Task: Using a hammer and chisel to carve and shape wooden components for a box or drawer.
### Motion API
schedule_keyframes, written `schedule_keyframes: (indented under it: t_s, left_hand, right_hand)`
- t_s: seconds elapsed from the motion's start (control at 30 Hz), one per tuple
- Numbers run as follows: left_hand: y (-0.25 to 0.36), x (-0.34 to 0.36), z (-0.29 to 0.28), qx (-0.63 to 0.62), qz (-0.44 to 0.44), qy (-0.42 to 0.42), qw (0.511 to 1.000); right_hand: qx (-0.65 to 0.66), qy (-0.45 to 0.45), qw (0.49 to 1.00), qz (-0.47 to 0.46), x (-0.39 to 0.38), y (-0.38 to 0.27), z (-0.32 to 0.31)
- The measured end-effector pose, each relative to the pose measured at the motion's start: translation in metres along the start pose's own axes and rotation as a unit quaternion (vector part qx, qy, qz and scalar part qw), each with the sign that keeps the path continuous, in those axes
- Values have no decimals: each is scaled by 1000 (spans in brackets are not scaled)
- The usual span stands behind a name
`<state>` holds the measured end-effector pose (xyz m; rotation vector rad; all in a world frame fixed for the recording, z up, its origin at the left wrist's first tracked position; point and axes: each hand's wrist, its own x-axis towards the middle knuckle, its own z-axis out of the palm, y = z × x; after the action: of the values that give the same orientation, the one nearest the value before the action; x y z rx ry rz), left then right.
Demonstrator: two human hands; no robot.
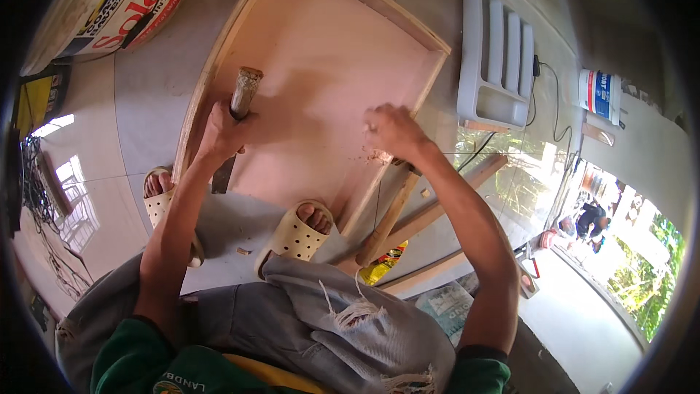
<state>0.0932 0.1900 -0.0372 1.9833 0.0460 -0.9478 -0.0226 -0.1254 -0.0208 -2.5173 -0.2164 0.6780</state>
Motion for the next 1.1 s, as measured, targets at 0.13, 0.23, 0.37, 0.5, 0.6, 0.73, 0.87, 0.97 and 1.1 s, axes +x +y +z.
schedule_keyframes:
  t_s: [0.13,0.23,0.37,0.5,0.6,0.73,0.87,0.97,1.1]
  left_hand:
    - [0,-3,0,8,-7,8,1000]
    - [-5,-1,0,17,2,10,1000]
    - [0,-2,-1,18,9,3,1000]
    - [4,-4,1,14,-2,3,1000]
    - [1,-2,2,4,-8,13,1000]
    - [8,-4,3,26,2,7,1000]
    - [-2,-1,3,18,13,32,999]
    - [-1,-1,2,17,3,17,1000]
    - [0,-2,6,2,30,40,999]
  right_hand:
    - [212,125,959,138,5,-8,-46]
    - [133,40,983,119,2,-15,-46]
    - [-91,-130,987,23,0,-27,-21]
    - [-193,-206,958,44,4,-21,7]
    - [-223,-186,957,15,1,-17,21]
    - [-224,-220,949,41,4,-22,14]
    - [-236,-168,957,-3,-1,-22,23]
    - [-234,-200,952,-2,-1,-19,22]
    - [-196,-180,964,13,-6,-8,22]
